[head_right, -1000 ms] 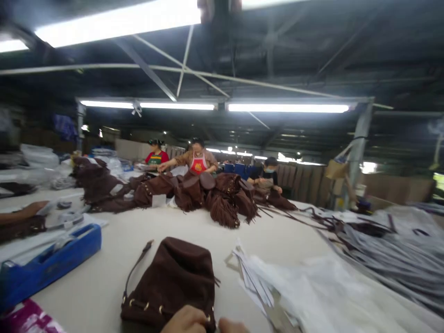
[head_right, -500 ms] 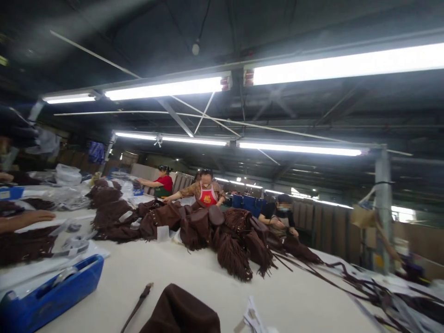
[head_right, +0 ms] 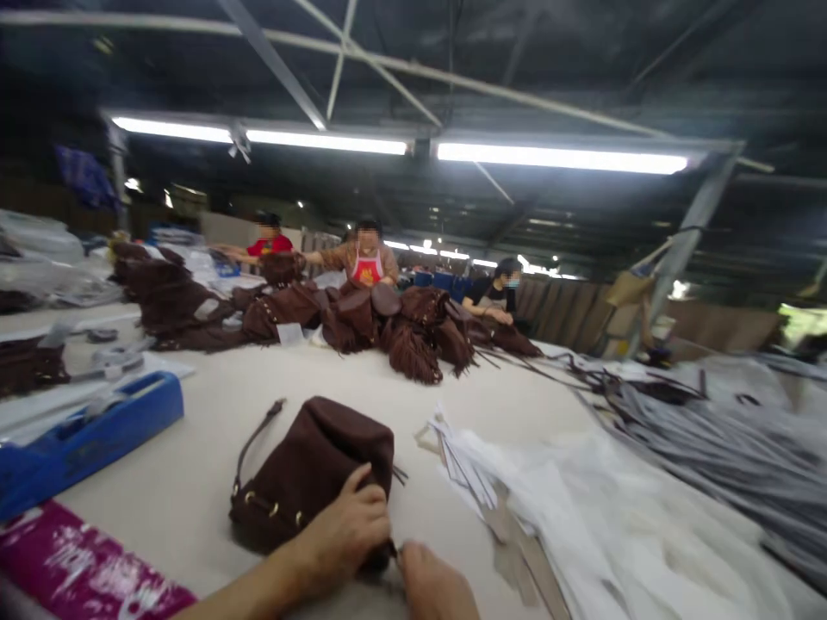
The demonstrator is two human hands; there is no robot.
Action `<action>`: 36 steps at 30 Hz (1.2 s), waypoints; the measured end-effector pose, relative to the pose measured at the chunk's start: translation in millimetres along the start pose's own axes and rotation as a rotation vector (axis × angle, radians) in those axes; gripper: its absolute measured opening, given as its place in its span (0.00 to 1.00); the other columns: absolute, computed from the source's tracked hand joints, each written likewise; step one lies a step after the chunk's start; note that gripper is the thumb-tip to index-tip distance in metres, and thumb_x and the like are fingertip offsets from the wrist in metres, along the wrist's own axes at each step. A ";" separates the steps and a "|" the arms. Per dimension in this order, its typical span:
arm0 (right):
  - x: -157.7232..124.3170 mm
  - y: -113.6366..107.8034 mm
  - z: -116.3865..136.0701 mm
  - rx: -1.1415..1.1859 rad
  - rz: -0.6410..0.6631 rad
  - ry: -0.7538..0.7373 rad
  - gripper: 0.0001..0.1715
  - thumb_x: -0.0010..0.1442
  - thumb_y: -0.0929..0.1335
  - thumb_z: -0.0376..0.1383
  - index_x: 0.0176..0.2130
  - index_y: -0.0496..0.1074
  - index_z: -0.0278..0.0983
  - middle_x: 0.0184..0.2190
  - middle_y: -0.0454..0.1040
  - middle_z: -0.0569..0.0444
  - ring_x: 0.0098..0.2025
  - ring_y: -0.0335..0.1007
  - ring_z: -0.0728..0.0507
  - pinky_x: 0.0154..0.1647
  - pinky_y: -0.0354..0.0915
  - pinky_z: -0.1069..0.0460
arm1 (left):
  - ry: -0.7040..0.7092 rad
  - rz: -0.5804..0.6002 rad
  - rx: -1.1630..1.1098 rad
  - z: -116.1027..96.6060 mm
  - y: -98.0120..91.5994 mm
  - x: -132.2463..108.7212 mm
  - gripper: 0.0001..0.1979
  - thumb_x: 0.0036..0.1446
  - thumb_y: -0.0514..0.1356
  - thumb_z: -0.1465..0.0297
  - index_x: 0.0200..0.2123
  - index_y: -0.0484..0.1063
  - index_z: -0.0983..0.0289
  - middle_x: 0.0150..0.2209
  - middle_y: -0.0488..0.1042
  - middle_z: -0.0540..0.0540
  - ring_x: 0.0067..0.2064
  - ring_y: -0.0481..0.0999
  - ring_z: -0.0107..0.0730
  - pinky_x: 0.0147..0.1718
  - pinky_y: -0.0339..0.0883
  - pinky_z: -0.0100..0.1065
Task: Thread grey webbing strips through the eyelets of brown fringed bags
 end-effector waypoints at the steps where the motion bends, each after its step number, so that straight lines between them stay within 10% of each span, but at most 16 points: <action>1: -9.1 -0.2 2.4 -0.026 0.027 0.006 0.11 0.66 0.60 0.32 0.36 0.71 0.40 0.33 0.75 0.52 0.34 0.73 0.44 0.32 0.62 0.52 | -0.009 -0.011 -0.003 -3.5 -1.7 -2.7 0.05 0.61 0.55 0.74 0.32 0.68 0.62 0.32 0.72 0.50 0.43 0.67 0.33 0.63 0.40 0.50; 13: 11.2 -36.0 22.3 0.136 0.168 -0.100 0.13 0.67 0.57 0.32 0.37 0.69 0.34 0.35 0.76 0.47 0.37 0.70 0.44 0.37 0.55 0.53 | -0.030 -0.059 -0.085 -6.1 -23.7 -1.4 0.08 0.60 0.52 0.78 0.38 0.68 0.62 0.39 0.72 0.53 0.49 0.66 0.36 0.64 0.37 0.51; 17: 9.2 -49.6 28.5 0.260 0.186 -0.026 0.14 0.66 0.58 0.34 0.35 0.69 0.34 0.34 0.75 0.47 0.38 0.69 0.44 0.37 0.55 0.53 | -0.416 -0.195 -0.481 -44.3 -40.8 -26.0 0.09 0.55 0.52 0.76 0.38 0.69 0.64 0.42 0.72 0.58 0.46 0.69 0.41 0.50 0.62 0.45; 23: 17.5 -67.0 41.6 0.598 0.406 0.112 0.25 0.65 0.55 0.40 0.20 0.64 0.36 0.17 0.64 0.57 0.21 0.58 0.50 0.24 0.53 0.55 | -1.147 0.033 -1.640 -85.7 -26.2 -45.0 0.14 0.48 0.59 0.69 0.40 0.71 0.67 0.39 0.76 0.57 0.39 0.76 0.32 0.40 0.68 0.33; 30: 38.6 -57.6 49.9 0.867 0.660 0.303 0.14 0.54 0.67 0.34 0.20 0.61 0.36 0.13 0.55 0.64 0.15 0.49 0.53 0.17 0.48 0.57 | -1.178 -0.056 -1.934 -96.8 -44.1 -16.6 0.11 0.42 0.64 0.69 0.30 0.70 0.67 0.30 0.76 0.57 0.29 0.75 0.29 0.28 0.63 0.26; 36: 44.3 -41.3 63.8 1.031 0.633 0.394 0.14 0.54 0.68 0.34 0.21 0.62 0.36 0.13 0.58 0.64 0.14 0.50 0.54 0.16 0.49 0.57 | -1.369 -0.191 -1.982 -102.6 -25.3 -22.9 0.10 0.50 0.63 0.66 0.33 0.70 0.67 0.31 0.78 0.60 0.30 0.77 0.38 0.30 0.67 0.34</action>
Point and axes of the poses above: each hand's wrist, its own x-axis towards the middle knuckle, its own y-axis out of the palm, z = x × y, the point moved 1 cm from there along x, towards the middle knuckle
